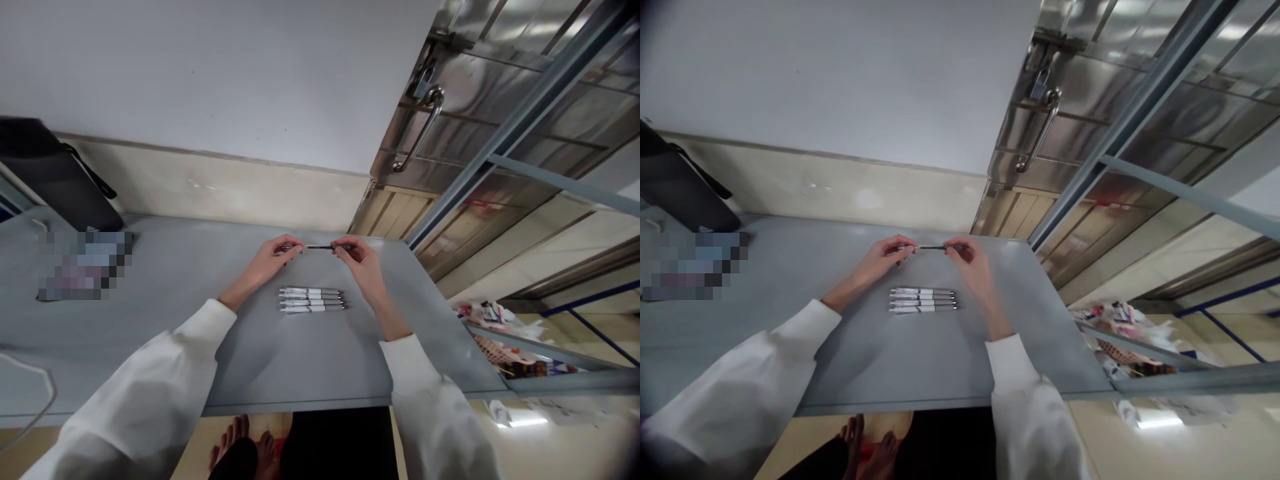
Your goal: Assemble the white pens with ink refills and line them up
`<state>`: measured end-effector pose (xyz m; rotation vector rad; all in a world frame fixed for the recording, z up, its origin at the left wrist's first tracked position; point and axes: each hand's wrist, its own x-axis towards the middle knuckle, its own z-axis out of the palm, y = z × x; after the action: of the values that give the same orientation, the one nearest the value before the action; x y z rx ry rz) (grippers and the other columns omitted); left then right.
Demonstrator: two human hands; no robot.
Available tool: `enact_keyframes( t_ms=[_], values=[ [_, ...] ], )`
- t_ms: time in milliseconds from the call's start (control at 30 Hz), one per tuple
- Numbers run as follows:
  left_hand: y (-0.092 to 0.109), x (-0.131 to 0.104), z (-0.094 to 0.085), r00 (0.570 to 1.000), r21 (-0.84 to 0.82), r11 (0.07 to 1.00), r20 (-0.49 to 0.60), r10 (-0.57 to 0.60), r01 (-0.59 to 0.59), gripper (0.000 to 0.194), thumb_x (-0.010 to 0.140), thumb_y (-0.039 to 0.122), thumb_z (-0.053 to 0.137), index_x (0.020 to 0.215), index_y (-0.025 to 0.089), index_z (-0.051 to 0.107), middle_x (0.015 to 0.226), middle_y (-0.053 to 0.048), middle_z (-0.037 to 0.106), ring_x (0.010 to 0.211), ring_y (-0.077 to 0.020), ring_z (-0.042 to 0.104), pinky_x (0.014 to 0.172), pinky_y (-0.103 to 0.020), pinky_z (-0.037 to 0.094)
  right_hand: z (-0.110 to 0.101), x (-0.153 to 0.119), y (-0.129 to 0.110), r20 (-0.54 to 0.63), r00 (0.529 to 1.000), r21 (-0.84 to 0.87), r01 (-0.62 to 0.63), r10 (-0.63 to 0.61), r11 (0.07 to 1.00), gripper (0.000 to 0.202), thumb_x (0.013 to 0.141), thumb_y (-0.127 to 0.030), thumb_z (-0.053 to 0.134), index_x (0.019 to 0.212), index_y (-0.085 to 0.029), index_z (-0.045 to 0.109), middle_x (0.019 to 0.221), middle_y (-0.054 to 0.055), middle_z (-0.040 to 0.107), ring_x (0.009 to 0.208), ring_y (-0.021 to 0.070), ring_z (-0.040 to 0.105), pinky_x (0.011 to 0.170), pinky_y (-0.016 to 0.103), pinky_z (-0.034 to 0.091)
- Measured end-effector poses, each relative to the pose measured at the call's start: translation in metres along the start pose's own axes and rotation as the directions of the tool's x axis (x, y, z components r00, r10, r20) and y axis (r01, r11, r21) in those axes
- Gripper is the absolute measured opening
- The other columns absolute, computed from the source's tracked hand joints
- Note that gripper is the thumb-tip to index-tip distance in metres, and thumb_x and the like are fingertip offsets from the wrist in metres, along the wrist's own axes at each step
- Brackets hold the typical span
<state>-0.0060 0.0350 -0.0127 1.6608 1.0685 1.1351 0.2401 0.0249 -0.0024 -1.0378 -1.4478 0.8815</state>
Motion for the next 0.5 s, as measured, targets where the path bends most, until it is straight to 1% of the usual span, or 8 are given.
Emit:
enact_keyframes(
  t_ms=[133, 267, 400, 500],
  values=[
    [-0.0042, 0.0006, 0.0018, 0.999, -0.002, 1.0, 0.033, 0.017, -0.017, 0.028, 0.096, 0.048, 0.067, 0.106, 0.024, 0.077, 0.108, -0.006, 0.078, 0.095, -0.0217, 0.068, 0.068, -0.029, 0.048, 0.003, -0.0008, 0.0001, 0.046, 0.999, 0.007, -0.008, 0.008, 1.0, 0.021, 0.085, -0.043, 0.078, 0.099, -0.028, 0.072, 0.109, 0.004, 0.08, 0.098, 0.0245, 0.076, 0.095, 0.042, 0.059],
    [-0.0056, 0.0003, 0.0028, 0.999, -0.015, 1.0, 0.046, 0.011, -0.01, 0.031, 0.097, 0.049, 0.065, 0.11, 0.024, 0.076, 0.11, -0.007, 0.078, 0.094, -0.0214, 0.068, 0.068, -0.029, 0.047, 0.0027, -0.0011, 0.0, 0.056, 0.998, 0.007, -0.001, 0.001, 1.0, 0.016, 0.086, -0.041, 0.077, 0.098, -0.03, 0.073, 0.108, 0.003, 0.08, 0.1, 0.0244, 0.077, 0.096, 0.042, 0.059],
    [-0.0031, -0.0006, 0.003, 0.998, -0.008, 1.0, 0.058, 0.004, -0.003, 0.03, 0.097, 0.05, 0.066, 0.108, 0.024, 0.076, 0.108, -0.006, 0.078, 0.093, -0.0214, 0.067, 0.069, -0.03, 0.047, 0.0025, -0.003, -0.0024, 0.091, 0.996, -0.013, -0.015, 0.016, 1.0, 0.017, 0.088, -0.04, 0.077, 0.099, -0.028, 0.074, 0.109, 0.004, 0.079, 0.101, 0.0243, 0.076, 0.096, 0.041, 0.058],
    [0.0008, -0.0018, 0.0036, 0.997, -0.012, 1.0, 0.079, 0.01, -0.01, 0.029, 0.097, 0.049, 0.066, 0.107, 0.024, 0.077, 0.108, -0.006, 0.078, 0.096, -0.022, 0.068, 0.07, -0.03, 0.048, 0.0029, -0.0035, -0.0033, 0.106, 0.994, -0.024, -0.02, 0.023, 1.0, 0.017, 0.089, -0.039, 0.077, 0.099, -0.026, 0.073, 0.104, 0.006, 0.079, 0.099, 0.0242, 0.075, 0.094, 0.04, 0.057]
  ],
)
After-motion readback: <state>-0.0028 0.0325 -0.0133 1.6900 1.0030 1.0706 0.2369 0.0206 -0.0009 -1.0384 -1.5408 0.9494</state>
